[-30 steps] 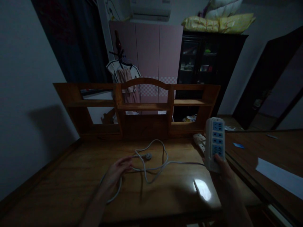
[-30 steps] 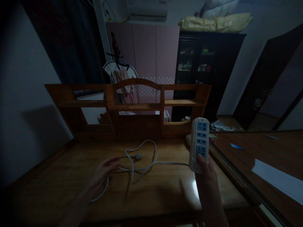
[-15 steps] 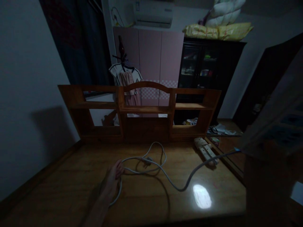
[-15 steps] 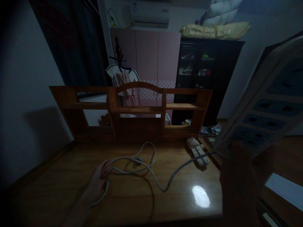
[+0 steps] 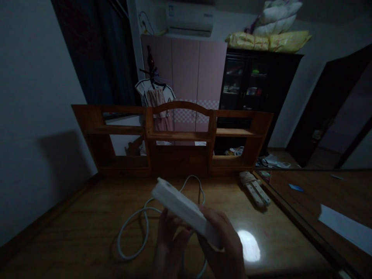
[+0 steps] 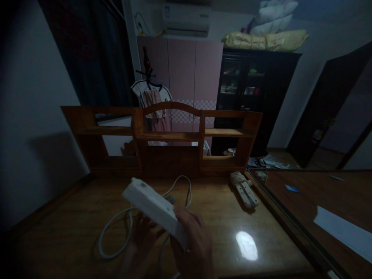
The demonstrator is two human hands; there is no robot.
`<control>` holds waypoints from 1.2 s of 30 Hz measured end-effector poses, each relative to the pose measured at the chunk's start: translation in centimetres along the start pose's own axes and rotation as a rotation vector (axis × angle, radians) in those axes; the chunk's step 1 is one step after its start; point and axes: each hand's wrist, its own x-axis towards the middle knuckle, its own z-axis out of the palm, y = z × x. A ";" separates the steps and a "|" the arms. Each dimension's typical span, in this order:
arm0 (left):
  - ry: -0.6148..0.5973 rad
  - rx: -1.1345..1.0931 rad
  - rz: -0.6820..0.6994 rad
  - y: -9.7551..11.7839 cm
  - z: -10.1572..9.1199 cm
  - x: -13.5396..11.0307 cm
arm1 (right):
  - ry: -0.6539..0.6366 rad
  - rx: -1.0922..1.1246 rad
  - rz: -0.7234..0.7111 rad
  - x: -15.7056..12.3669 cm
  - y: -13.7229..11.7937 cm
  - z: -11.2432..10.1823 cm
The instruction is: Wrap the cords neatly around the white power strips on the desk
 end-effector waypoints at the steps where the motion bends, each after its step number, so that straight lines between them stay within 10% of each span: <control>1: 0.025 -0.001 -0.011 -0.2 -0.1 -0.8 | -0.018 -0.067 -0.139 -0.1 -0.1 0.6; 7: 0.219 -0.022 -0.079 1.1 -0.9 -2.8 | -0.134 -0.146 -0.377 -0.8 -0.9 2.6; 17: 0.065 -0.202 -0.325 7.6 -0.3 -1.7 | -0.459 0.612 0.347 -0.6 -1.7 3.5; 27: 0.240 -0.020 -0.025 10.9 -1.9 -2.4 | -0.576 0.607 0.664 -3.4 0.8 5.9; 31: 0.377 0.153 0.231 12.2 -4.9 -1.5 | -0.549 0.269 0.504 -2.5 3.0 2.6; 36: 0.262 0.302 0.048 10.1 -7.3 0.1 | -0.415 -0.190 0.019 -0.5 4.4 -1.2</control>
